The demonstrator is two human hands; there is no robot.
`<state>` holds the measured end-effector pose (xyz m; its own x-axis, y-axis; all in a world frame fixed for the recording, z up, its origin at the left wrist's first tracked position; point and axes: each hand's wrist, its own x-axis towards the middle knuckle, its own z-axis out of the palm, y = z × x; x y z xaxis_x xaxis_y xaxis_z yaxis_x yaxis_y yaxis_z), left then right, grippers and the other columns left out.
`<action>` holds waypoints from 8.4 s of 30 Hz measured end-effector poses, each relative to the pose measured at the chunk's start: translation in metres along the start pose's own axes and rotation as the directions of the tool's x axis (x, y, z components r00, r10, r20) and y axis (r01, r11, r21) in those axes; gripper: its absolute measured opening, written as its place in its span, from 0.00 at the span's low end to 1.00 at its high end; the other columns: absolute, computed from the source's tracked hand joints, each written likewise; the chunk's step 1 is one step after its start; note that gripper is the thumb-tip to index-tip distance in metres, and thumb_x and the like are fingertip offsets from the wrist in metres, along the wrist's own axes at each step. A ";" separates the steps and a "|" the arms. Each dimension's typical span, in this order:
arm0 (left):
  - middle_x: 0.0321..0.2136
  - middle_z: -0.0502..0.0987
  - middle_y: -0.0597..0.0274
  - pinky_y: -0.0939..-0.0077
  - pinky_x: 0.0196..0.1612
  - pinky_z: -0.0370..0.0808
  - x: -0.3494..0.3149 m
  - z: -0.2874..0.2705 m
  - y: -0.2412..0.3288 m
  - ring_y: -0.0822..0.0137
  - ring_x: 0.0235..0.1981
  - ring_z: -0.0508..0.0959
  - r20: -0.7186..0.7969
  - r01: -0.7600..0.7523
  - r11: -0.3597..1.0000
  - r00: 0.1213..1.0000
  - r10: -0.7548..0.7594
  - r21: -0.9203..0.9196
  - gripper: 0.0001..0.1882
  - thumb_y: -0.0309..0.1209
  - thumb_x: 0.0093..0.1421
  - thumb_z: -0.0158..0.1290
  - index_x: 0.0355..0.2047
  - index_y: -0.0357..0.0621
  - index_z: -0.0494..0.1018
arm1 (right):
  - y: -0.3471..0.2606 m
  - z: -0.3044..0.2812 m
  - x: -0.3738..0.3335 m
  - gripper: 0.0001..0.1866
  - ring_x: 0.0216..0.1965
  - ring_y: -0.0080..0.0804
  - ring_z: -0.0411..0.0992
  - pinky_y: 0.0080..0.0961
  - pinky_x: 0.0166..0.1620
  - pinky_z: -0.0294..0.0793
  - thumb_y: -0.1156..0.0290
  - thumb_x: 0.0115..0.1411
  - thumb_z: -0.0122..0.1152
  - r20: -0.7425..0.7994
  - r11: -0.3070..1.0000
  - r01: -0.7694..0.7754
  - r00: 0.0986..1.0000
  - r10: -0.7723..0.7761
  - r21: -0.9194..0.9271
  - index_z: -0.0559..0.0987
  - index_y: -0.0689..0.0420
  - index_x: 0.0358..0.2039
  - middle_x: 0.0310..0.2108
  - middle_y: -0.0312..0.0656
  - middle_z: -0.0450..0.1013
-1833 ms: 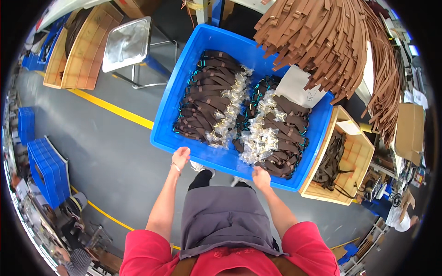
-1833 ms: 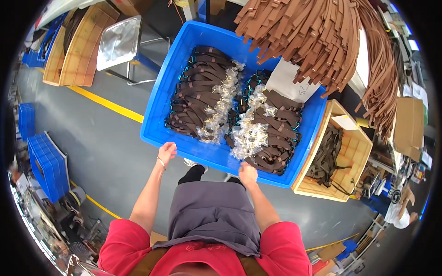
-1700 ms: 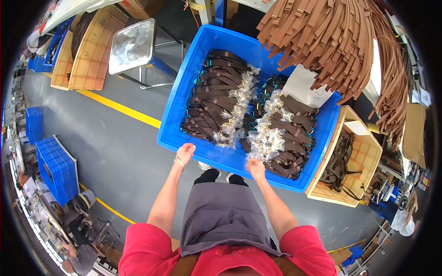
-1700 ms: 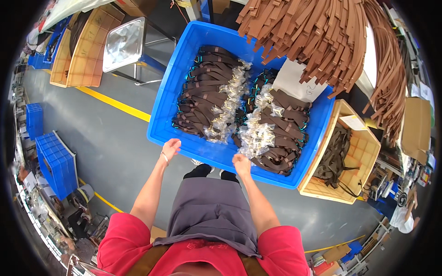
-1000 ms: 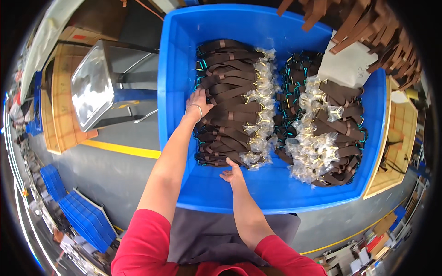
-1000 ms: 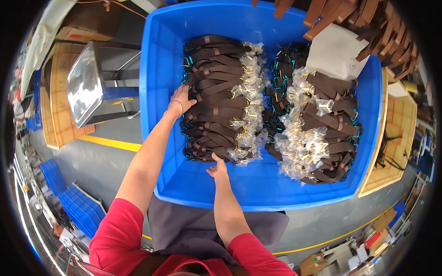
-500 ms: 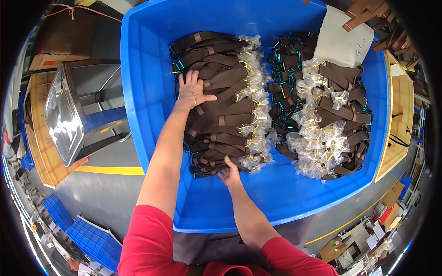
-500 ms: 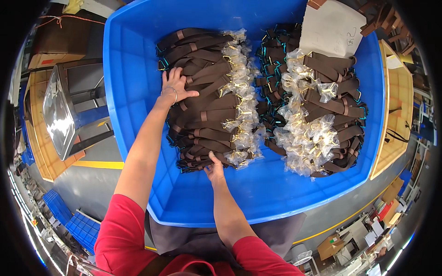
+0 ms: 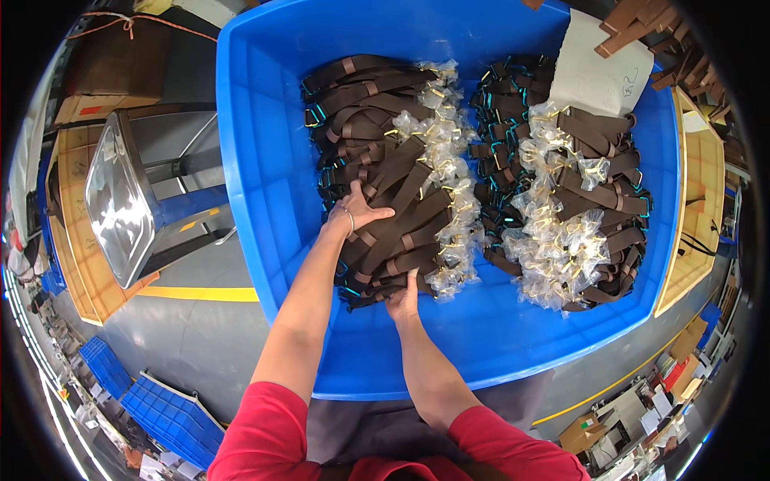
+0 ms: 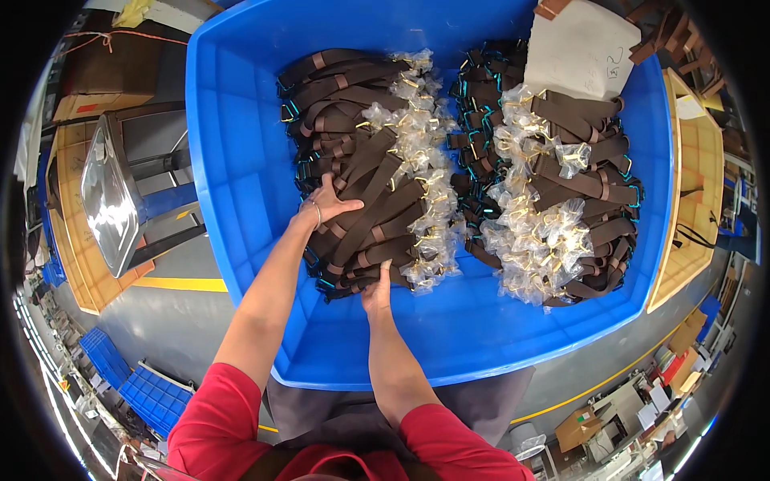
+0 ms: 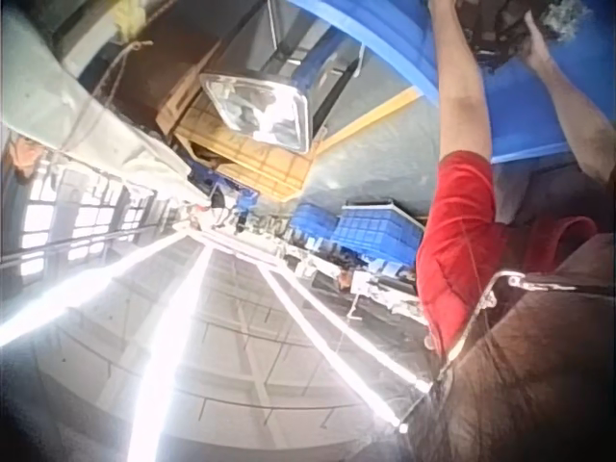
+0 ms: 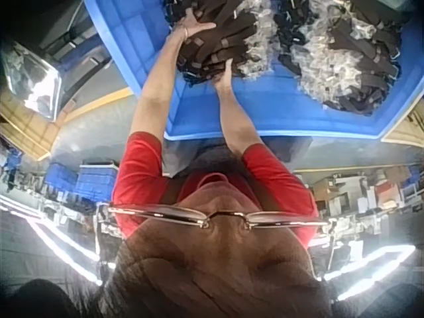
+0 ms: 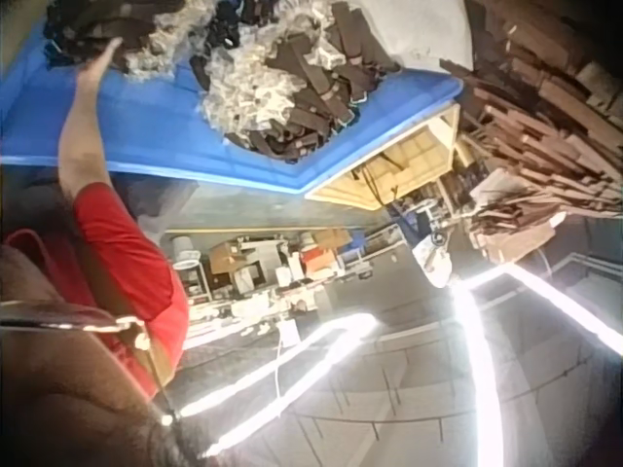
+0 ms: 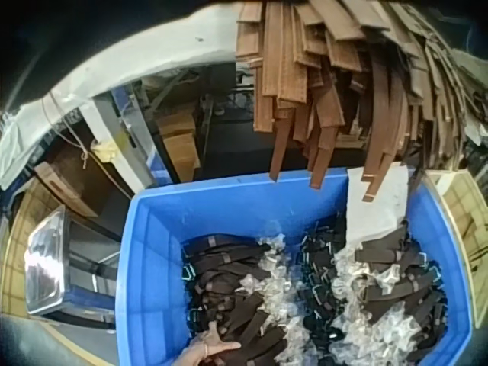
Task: The person gathers brown leather straps with metal buckles from a table and places them into a blue bin. They repeatedly adjust and arrange the straps within the bin, occasionally referencing a handwritten note.
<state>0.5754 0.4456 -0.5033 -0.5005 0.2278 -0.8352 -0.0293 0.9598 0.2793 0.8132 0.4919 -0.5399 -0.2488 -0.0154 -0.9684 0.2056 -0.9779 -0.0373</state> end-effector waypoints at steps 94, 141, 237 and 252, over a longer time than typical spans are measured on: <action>0.14 0.65 0.68 0.81 0.14 0.63 -0.287 0.027 0.407 0.76 0.11 0.64 0.012 -0.395 0.414 0.712 0.702 -0.820 0.14 0.40 0.59 0.41 0.28 0.41 0.60 | -0.588 0.084 -0.239 0.44 0.61 0.39 0.41 0.42 0.59 0.45 0.75 0.40 0.56 0.730 -0.992 0.035 0.674 0.110 0.118 0.51 0.37 0.58 0.61 0.39 0.41; 0.60 0.37 0.65 0.39 0.56 0.34 -0.039 0.085 0.503 0.63 0.61 0.36 -0.450 -0.521 0.815 0.682 0.576 0.253 0.57 0.53 0.32 0.60 0.59 0.53 0.40 | -0.654 0.226 -0.089 0.26 0.42 0.39 0.64 0.34 0.41 0.63 0.79 0.36 0.58 0.998 -0.998 -0.036 0.049 -0.048 -0.046 0.67 0.55 0.41 0.38 0.44 0.66; 0.28 0.75 0.62 0.83 0.32 0.72 -0.337 -0.201 0.493 0.76 0.27 0.74 -0.626 -0.759 0.128 0.608 0.488 -0.638 0.11 0.28 0.52 0.52 0.35 0.35 0.71 | -0.613 0.015 -0.472 0.29 0.42 0.27 0.66 0.23 0.47 0.62 0.73 0.43 0.61 0.778 0.442 0.821 0.527 -0.341 -0.362 0.65 0.63 0.48 0.40 0.42 0.69; 0.32 0.75 0.51 0.73 0.39 0.70 -0.295 -0.021 0.380 0.64 0.35 0.75 -0.482 -0.490 0.790 0.828 0.288 -0.369 0.18 0.32 0.49 0.53 0.39 0.35 0.68 | -0.560 -0.188 -0.435 0.16 0.24 0.28 0.73 0.24 0.25 0.74 0.81 0.49 0.48 0.077 0.703 0.390 0.898 -0.433 -0.595 0.71 0.58 0.40 0.31 0.42 0.72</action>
<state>0.6939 0.7395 -0.1414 -0.8394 0.3857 -0.3828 -0.0975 0.5862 0.8043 0.9844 1.0856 -0.1437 -0.3853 0.3939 -0.8345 0.6107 -0.5692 -0.5506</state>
